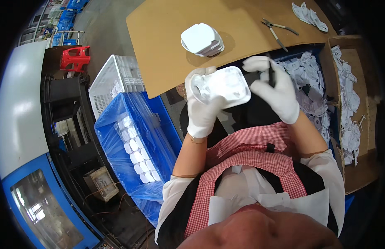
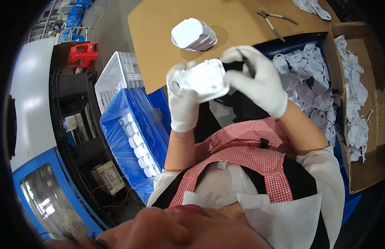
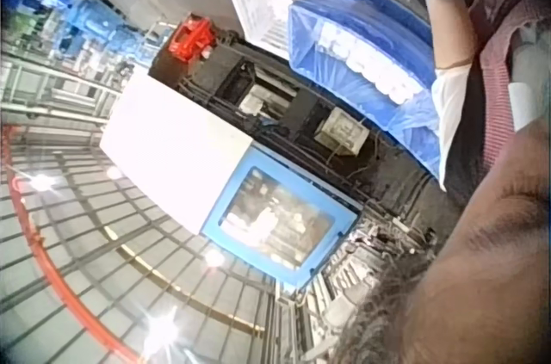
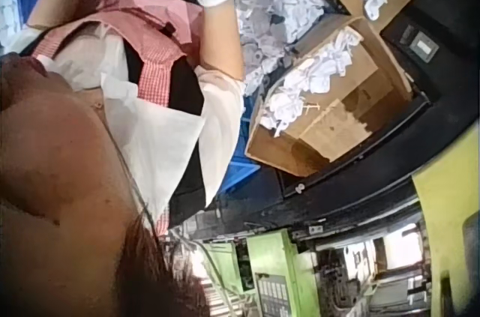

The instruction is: Inspecting, cleaning, and stacking plastic component housings at a manual assembly station.

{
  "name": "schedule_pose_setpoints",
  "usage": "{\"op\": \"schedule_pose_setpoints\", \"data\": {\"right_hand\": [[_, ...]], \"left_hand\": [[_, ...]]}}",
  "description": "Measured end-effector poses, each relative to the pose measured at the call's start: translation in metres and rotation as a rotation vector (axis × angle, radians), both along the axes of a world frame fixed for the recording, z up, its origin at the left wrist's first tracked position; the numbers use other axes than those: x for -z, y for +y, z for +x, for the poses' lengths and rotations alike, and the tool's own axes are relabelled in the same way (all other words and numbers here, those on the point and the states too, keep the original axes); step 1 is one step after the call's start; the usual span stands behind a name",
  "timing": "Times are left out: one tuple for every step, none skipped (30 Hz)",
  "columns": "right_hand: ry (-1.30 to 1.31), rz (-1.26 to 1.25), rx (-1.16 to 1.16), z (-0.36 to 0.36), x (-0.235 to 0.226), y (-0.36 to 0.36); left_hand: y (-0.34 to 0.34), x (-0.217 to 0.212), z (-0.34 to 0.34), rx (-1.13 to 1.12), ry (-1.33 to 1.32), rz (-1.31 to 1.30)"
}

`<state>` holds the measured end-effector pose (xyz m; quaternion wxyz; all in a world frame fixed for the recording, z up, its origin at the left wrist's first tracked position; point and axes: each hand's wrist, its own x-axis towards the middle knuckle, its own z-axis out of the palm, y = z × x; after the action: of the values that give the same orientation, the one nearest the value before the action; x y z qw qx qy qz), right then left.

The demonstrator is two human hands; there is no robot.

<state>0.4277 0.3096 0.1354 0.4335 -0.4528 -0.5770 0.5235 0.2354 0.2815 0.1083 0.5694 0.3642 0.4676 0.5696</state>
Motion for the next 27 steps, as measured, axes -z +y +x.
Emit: {"op": "schedule_pose_setpoints", "data": {"right_hand": [[0.079,-0.092,-0.107,-0.004,0.002,0.002],[0.022,0.202,-0.104,-0.011,0.021,0.003],[-0.017,0.291,-0.085,-0.016,0.030,0.004],[-0.056,0.380,-0.066,-0.020,0.034,0.007],[-0.063,0.237,-0.059,-0.022,0.031,0.013],[-0.066,0.092,-0.053,-0.025,0.024,0.018],[-0.105,-0.088,-0.102,-0.026,0.012,0.026],[-0.179,-0.017,-0.096,-0.030,0.013,0.036],[-0.221,0.175,-0.041,-0.037,0.025,0.049],[-0.262,0.367,0.015,-0.044,0.040,0.063],[-0.260,0.327,0.021,-0.051,0.046,0.077],[-0.253,0.295,0.030,-0.056,0.049,0.090],[-0.249,0.412,0.045,-0.060,0.059,0.100],[-0.251,0.414,0.045,-0.064,0.068,0.109],[-0.290,0.402,0.047,-0.068,0.073,0.114],[-0.329,0.389,0.051,-0.071,0.078,0.117],[-0.382,0.403,0.067,-0.071,0.081,0.116],[-0.388,0.397,0.073,-0.071,0.084,0.116],[-0.399,0.422,0.080,-0.071,0.087,0.116],[-0.418,0.438,0.091,-0.067,0.091,0.113],[-0.396,0.444,0.104,-0.063,0.094,0.113],[-0.416,0.425,0.121,-0.059,0.097,0.112],[-0.394,0.430,0.129,-0.057,0.089,0.111],[-0.384,0.429,0.144,-0.051,0.086,0.109],[-0.366,0.435,0.176,-0.039,0.086,0.108],[-0.391,0.410,0.205,-0.023,0.079,0.102],[-0.356,0.269,0.206,-0.002,0.067,0.098]], "left_hand": [[0.002,0.001,-0.005,0.025,-0.236,-0.008],[0.006,0.004,-0.007,0.030,-0.245,-0.006],[0.009,0.006,-0.010,0.055,-0.250,0.027],[0.014,0.009,-0.013,0.082,-0.254,0.060],[0.022,0.014,-0.016,0.085,-0.125,0.170],[0.032,0.009,-0.019,0.092,-0.080,0.241],[0.044,0.005,-0.023,0.047,0.030,0.275],[0.058,0.005,-0.026,0.008,0.135,0.309],[0.073,0.007,-0.033,0.010,0.133,0.310],[0.090,0.011,-0.040,0.025,0.283,0.335],[0.105,0.019,-0.046,0.038,0.433,0.354],[0.117,0.025,-0.051,0.037,0.434,0.359],[0.128,0.034,-0.056,0.050,0.358,0.356],[0.139,0.049,-0.062,0.064,0.281,0.351],[0.147,0.058,-0.065,0.050,0.330,0.385],[0.149,0.068,-0.069,0.054,0.327,0.384],[0.151,0.072,-0.067,0.045,0.336,0.374],[0.153,0.077,-0.066,0.037,0.343,0.365],[0.155,0.081,-0.065,0.047,0.336,0.361],[0.154,0.083,-0.060,0.045,0.333,0.356],[0.153,0.085,-0.056,0.047,0.329,0.351],[0.155,0.088,-0.056,0.071,0.310,0.341],[0.157,0.087,-0.063,0.052,0.467,0.391],[0.161,0.090,-0.067,0.043,0.610,0.441],[0.163,0.093,-0.069,0.045,0.589,0.419],[0.163,0.093,-0.079,0.042,0.582,0.396],[0.162,0.095,-0.080,0.033,0.532,0.395]]}}
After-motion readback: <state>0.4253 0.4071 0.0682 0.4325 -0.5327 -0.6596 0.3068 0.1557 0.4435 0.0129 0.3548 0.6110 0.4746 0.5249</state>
